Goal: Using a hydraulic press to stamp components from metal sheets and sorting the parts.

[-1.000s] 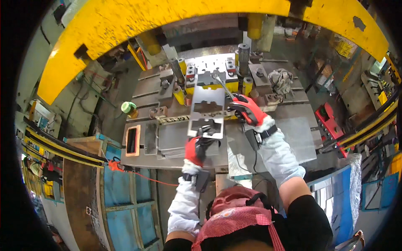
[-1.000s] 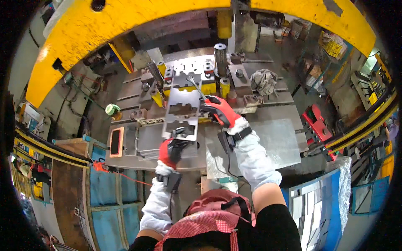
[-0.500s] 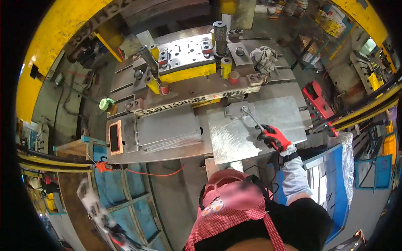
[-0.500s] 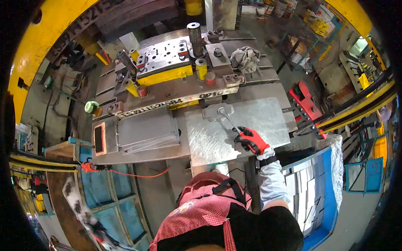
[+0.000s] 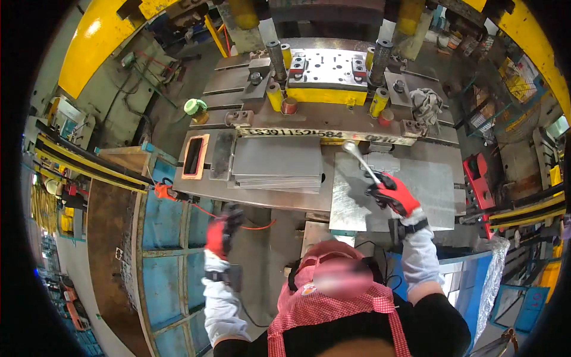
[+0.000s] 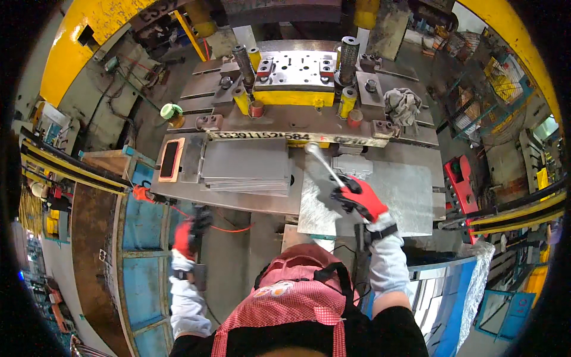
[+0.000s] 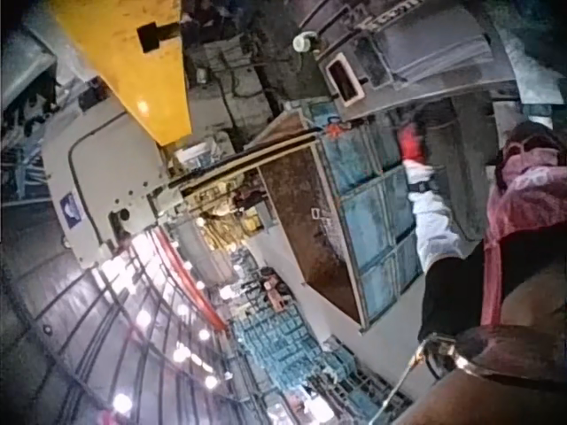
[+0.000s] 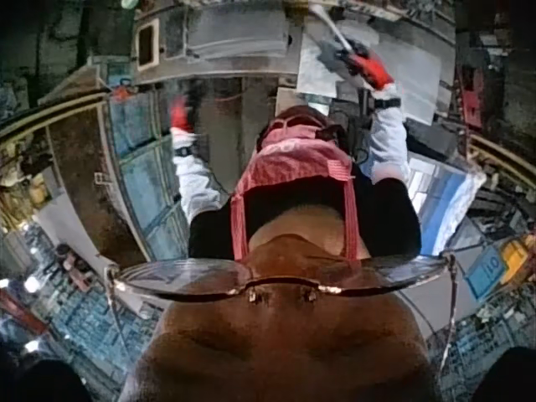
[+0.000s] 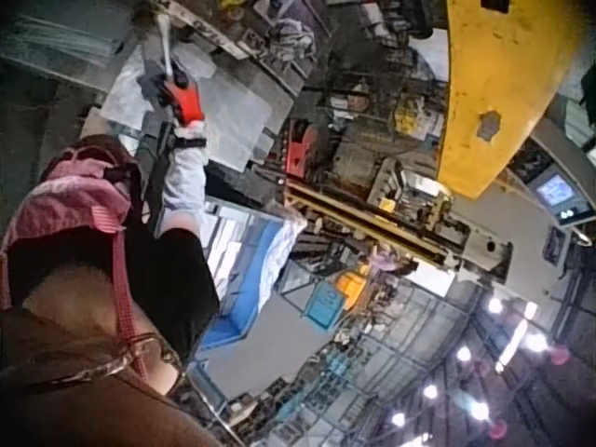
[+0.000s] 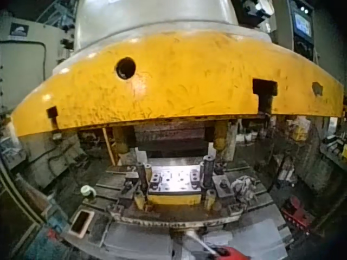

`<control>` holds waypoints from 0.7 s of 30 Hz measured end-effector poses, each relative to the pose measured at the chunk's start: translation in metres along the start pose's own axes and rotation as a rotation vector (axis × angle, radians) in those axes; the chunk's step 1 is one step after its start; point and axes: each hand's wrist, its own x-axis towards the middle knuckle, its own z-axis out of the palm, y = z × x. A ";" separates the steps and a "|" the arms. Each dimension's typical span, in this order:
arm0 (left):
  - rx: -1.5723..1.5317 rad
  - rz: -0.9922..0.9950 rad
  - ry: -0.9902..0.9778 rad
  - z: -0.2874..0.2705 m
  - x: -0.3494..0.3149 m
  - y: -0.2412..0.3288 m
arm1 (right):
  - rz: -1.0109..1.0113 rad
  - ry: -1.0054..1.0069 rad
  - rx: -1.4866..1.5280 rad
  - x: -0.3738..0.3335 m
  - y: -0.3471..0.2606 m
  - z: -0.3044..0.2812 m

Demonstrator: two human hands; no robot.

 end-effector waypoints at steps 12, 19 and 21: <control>-0.728 -0.242 -0.346 0.183 0.052 0.016 | -0.280 -0.336 -0.465 0.083 -0.059 0.010; -0.961 -0.223 -0.283 0.193 0.110 -0.019 | -0.043 -0.101 -0.218 0.037 -0.045 0.022; -0.200 -0.169 -0.186 0.183 0.085 -0.015 | 0.013 -0.098 -0.170 0.011 -0.027 0.007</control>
